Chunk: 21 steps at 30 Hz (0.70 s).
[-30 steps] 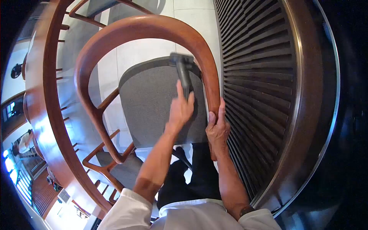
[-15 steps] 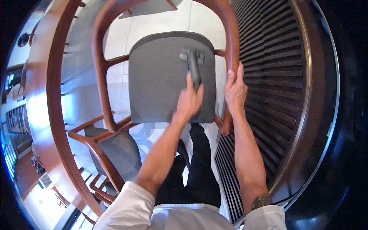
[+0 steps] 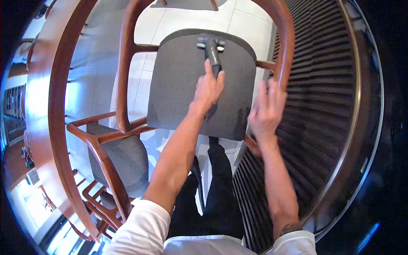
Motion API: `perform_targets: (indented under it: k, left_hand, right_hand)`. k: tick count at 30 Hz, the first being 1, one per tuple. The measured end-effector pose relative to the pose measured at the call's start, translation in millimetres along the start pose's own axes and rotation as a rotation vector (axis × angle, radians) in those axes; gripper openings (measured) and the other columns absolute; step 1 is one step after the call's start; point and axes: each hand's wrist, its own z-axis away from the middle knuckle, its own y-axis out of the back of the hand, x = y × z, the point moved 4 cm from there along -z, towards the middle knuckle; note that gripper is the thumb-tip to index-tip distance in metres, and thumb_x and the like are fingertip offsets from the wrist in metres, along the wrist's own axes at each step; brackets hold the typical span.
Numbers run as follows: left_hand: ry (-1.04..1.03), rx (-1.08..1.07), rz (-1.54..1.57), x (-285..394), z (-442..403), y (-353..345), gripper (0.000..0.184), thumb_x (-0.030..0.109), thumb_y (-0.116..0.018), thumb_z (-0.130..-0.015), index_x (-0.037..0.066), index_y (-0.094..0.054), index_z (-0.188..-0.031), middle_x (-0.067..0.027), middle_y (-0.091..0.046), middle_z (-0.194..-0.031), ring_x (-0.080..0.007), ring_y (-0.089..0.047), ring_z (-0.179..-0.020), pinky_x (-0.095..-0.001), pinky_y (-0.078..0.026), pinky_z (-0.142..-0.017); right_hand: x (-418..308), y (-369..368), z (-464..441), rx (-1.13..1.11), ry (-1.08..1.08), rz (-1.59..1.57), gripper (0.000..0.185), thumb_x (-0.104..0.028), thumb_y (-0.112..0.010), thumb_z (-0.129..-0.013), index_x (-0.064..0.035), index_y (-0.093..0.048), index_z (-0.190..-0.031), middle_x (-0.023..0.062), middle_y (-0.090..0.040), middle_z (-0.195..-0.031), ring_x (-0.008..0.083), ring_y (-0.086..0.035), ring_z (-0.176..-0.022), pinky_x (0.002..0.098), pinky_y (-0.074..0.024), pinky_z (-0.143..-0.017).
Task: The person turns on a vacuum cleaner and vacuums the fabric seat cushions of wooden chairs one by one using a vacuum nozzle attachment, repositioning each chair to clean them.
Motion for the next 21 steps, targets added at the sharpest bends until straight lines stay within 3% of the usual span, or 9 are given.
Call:
perform_targets:
  k: [2,5,7,9,12,13,17,19,21]
  left_hand:
    - [0.031,-0.083,0.017,-2.2,-11.4,2.9,0.075,0.039,-0.056,-0.101,0.013,-0.016,-0.160,-0.0409,-0.065,-0.095,-0.0594,-0.063,-0.092,-0.0614,-0.051,-0.079]
    - [0.140,-0.183,-0.026,-50.6,102.4,28.6,0.082,0.035,-0.056,-0.101,0.015,-0.006,-0.162,-0.0410,-0.065,-0.093,-0.0605,-0.062,-0.090,-0.0637,-0.049,-0.078]
    - [0.141,-0.194,-0.073,-90.8,202.2,48.2,0.086,0.029,-0.058,-0.100,0.015,-0.002,-0.163,-0.0414,-0.065,-0.100,-0.0591,-0.064,-0.090,-0.0609,-0.052,-0.079]
    - [0.366,-0.320,0.004,-102.8,258.4,70.4,0.086,0.025,-0.059,-0.100,0.011,-0.001,-0.162,-0.0410,-0.065,-0.099,-0.0566,-0.065,-0.091,-0.0579,-0.053,-0.079]
    - [0.319,-0.241,0.059,-86.4,197.6,63.3,0.086,0.020,-0.059,-0.100,0.009,-0.001,-0.162,-0.0399,-0.066,-0.092,-0.0575,-0.065,-0.089,-0.0572,-0.053,-0.076]
    - [0.167,-0.142,0.101,-75.2,153.6,57.5,0.087,0.020,-0.060,-0.099,0.009,-0.002,-0.162,-0.0396,-0.065,-0.090,-0.0582,-0.064,-0.088,-0.0577,-0.052,-0.073]
    - [0.136,-0.033,0.112,-52.6,-0.7,47.0,0.079,0.030,-0.058,-0.100,0.012,-0.010,-0.160,-0.0397,-0.065,-0.087,-0.0584,-0.064,-0.087,-0.0620,-0.050,-0.072]
    - [0.101,-0.031,0.068,-58.9,-9.8,50.8,0.076,0.034,-0.057,-0.100,0.015,-0.013,-0.159,-0.0401,-0.065,-0.087,-0.0585,-0.064,-0.086,-0.0627,-0.050,-0.072]
    - [0.245,-0.140,0.114,-75.8,71.2,62.7,0.081,0.034,-0.059,-0.099,0.014,-0.009,-0.161,-0.0386,-0.066,-0.087,-0.0581,-0.064,-0.085,-0.0618,-0.052,-0.071]
  right_hand:
    - [-23.3,-50.4,25.0,-0.135,-0.059,-0.393,0.064,0.004,-0.062,-0.079,-0.0057,-0.056,-0.142,0.0264,-0.047,-0.149,0.0421,-0.043,-0.141,0.0562,-0.0359,-0.116]
    - [-31.1,-145.7,30.9,-0.417,-0.399,-0.302,0.058,-0.018,-0.057,-0.098,-0.0144,-0.042,-0.154,0.0269,-0.027,-0.161,0.0501,-0.023,-0.149,0.0671,-0.0253,-0.116]
    - [-36.4,-186.9,19.7,-0.443,-0.435,-0.178,0.059,-0.028,-0.053,-0.100,-0.0172,-0.038,-0.156,0.0270,-0.021,-0.163,0.0527,-0.017,-0.150,0.0709,-0.0205,-0.115]
    - [-38.9,-210.7,19.1,-0.494,-0.468,-0.040,0.060,-0.037,-0.049,-0.103,-0.0201,-0.034,-0.159,0.0271,-0.016,-0.165,0.0553,-0.011,-0.150,0.0748,-0.0156,-0.114]
    - [-40.2,-207.4,21.9,-0.507,-0.462,-0.048,0.063,-0.045,-0.049,-0.102,-0.0308,-0.031,-0.160,0.0279,-0.009,-0.166,0.0581,-0.003,-0.150,0.0775,-0.0099,-0.113]
    - [-39.4,-207.8,19.9,-0.507,-0.448,-0.035,0.063,-0.045,-0.049,-0.102,-0.0308,-0.031,-0.160,0.0279,-0.009,-0.166,0.0581,-0.003,-0.150,0.0775,-0.0099,-0.113]
    - [-63.3,-209.6,14.1,-0.561,-0.437,-0.030,0.061,-0.042,-0.046,-0.103,-0.0308,-0.030,-0.160,0.0251,-0.009,-0.167,0.0603,-0.001,-0.149,0.0796,-0.0068,-0.112]
    - [-76.7,-213.3,14.6,-0.601,-0.406,-0.041,0.060,-0.041,-0.045,-0.103,-0.0309,-0.030,-0.161,0.0235,-0.009,-0.168,0.0614,0.000,-0.148,0.0803,-0.0057,-0.111]
    - [-79.5,-223.8,9.4,-0.526,-0.474,-0.011,0.059,-0.040,-0.042,-0.104,-0.0298,-0.030,-0.161,0.0203,-0.008,-0.169,0.0619,0.002,-0.148,0.0802,-0.0041,-0.111]
